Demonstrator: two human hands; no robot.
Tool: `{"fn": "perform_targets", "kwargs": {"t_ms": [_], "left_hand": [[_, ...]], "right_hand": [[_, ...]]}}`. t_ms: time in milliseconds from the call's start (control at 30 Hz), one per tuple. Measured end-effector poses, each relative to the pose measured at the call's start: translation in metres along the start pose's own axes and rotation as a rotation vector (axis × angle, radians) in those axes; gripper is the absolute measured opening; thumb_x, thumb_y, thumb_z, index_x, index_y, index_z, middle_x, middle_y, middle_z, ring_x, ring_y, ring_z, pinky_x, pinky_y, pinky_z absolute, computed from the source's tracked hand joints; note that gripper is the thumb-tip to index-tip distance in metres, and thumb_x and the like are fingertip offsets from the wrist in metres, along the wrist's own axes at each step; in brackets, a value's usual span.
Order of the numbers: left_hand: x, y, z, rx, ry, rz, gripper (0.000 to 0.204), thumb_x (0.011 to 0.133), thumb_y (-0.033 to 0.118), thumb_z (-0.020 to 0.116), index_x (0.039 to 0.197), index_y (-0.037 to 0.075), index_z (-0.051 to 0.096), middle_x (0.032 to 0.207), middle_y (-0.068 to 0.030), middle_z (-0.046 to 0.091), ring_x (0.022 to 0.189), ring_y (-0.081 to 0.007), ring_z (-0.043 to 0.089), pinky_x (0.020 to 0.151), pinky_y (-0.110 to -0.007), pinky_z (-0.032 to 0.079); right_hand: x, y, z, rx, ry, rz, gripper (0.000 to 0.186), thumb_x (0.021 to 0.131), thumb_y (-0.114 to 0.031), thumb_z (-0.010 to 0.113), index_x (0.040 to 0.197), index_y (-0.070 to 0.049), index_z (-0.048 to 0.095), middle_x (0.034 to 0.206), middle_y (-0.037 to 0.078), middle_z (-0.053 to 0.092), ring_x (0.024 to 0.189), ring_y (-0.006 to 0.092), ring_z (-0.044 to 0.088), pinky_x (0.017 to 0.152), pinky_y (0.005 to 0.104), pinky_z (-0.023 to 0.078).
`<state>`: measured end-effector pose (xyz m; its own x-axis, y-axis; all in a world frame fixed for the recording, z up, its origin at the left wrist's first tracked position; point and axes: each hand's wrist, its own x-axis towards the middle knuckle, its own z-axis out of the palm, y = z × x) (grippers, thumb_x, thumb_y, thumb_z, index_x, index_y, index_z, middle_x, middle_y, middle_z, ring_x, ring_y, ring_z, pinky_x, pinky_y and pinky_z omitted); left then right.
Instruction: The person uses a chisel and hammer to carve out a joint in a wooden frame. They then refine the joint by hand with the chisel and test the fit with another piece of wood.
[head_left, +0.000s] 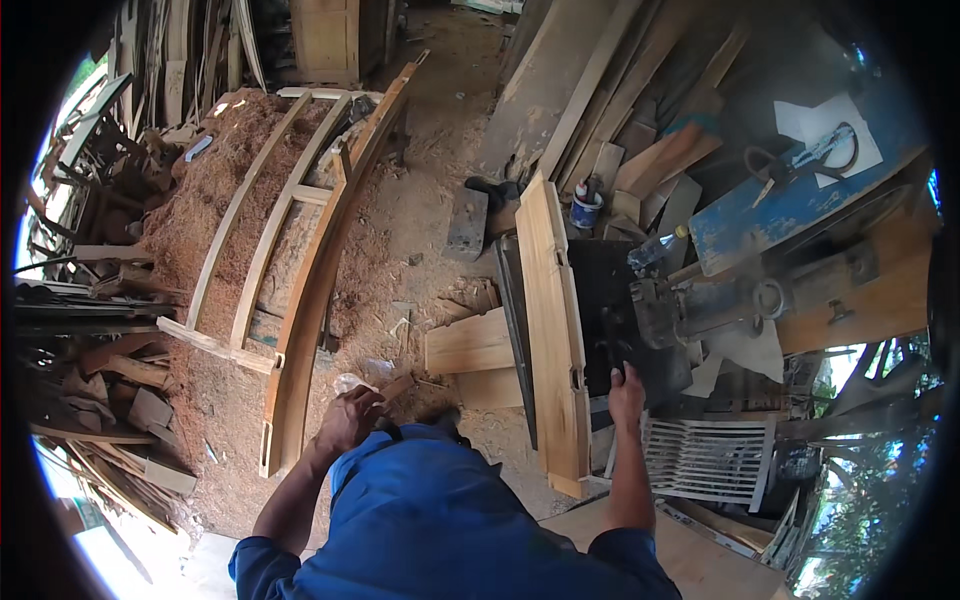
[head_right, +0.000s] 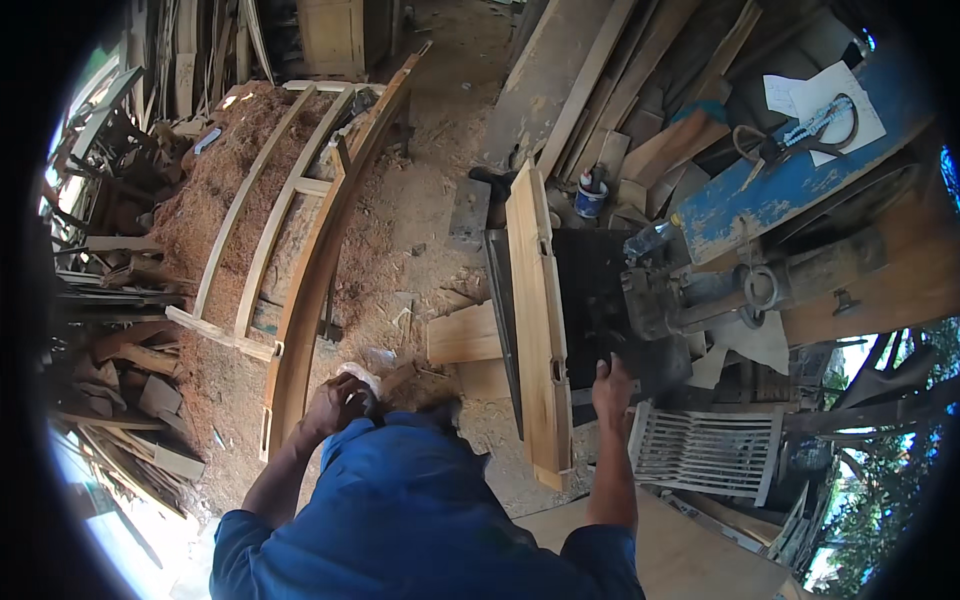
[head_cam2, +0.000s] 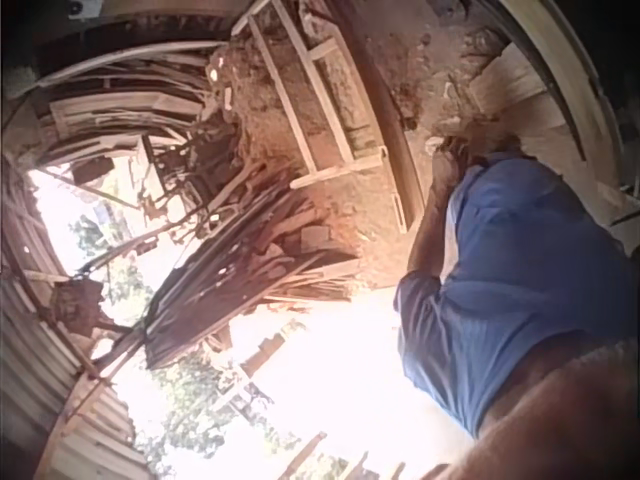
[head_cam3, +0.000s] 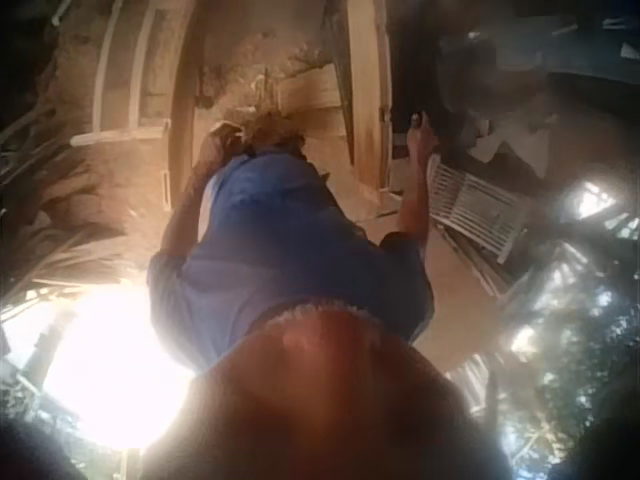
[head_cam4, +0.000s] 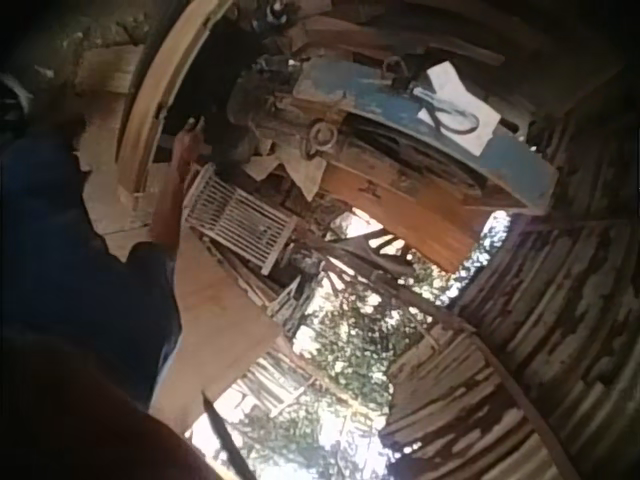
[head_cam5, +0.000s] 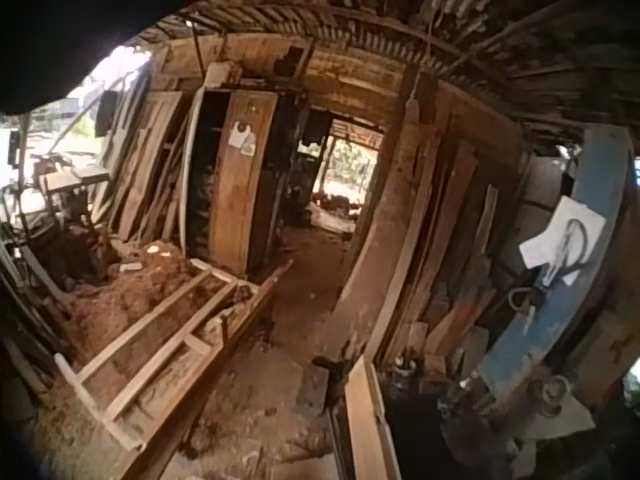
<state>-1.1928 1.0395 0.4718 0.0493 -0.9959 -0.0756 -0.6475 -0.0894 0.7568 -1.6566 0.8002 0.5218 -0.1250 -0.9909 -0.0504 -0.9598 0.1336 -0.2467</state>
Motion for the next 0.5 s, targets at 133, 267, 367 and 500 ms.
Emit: {"fn": "perform_targets", "kwargs": {"t_ms": [133,267,367,500], "left_hand": [[-0.01,-0.039,0.008,0.221,-0.221,0.145,0.026,0.091,0.024,0.064,0.109,0.007,0.072,0.108,-0.0155,0.07,0.097,-0.035,0.069,0.086,-0.047,0.055],[-0.011,-0.052,0.02,0.169,-0.242,-0.074,0.029,0.091,0.03,0.066,0.111,0.008,0.072,0.106,-0.0193,0.07,0.099,-0.0395,0.068,0.086,-0.049,0.054],[-0.019,-0.056,0.025,0.14,-0.19,-0.125,0.029,0.09,0.029,0.068,0.112,0.01,0.071,0.105,-0.0208,0.069,0.098,-0.0415,0.068,0.085,-0.051,0.053],[-0.041,-0.067,0.031,0.176,-0.189,-0.17,0.029,0.092,0.033,0.064,0.11,0.012,0.073,0.106,-0.0196,0.069,0.098,-0.0403,0.068,0.086,-0.051,0.054]], "right_hand": [[0.025,-0.005,0.036,0.089,0.163,-0.256,0.045,0.101,-0.016,0.054,0.145,-0.004,0.05,0.123,0.029,0.066,0.119,0.0463,0.061,0.101,0.052,0.049],[0.08,-0.001,0.078,0.33,0.029,-0.34,0.046,0.089,-0.001,0.055,0.135,-0.003,0.058,0.118,0.028,0.068,0.112,0.0416,0.067,0.093,0.0448,0.052],[0.129,0.0,0.113,0.642,-0.15,-0.057,0.034,0.086,-0.005,0.059,0.118,-0.003,0.068,0.104,0.024,0.072,0.099,0.0345,0.07,0.089,0.0395,0.053],[0.169,-0.002,0.146,0.418,-0.047,-0.244,0.027,0.083,-0.01,0.062,0.107,-0.004,0.073,0.097,0.022,0.073,0.094,0.0334,0.072,0.086,0.0403,0.055]]}}
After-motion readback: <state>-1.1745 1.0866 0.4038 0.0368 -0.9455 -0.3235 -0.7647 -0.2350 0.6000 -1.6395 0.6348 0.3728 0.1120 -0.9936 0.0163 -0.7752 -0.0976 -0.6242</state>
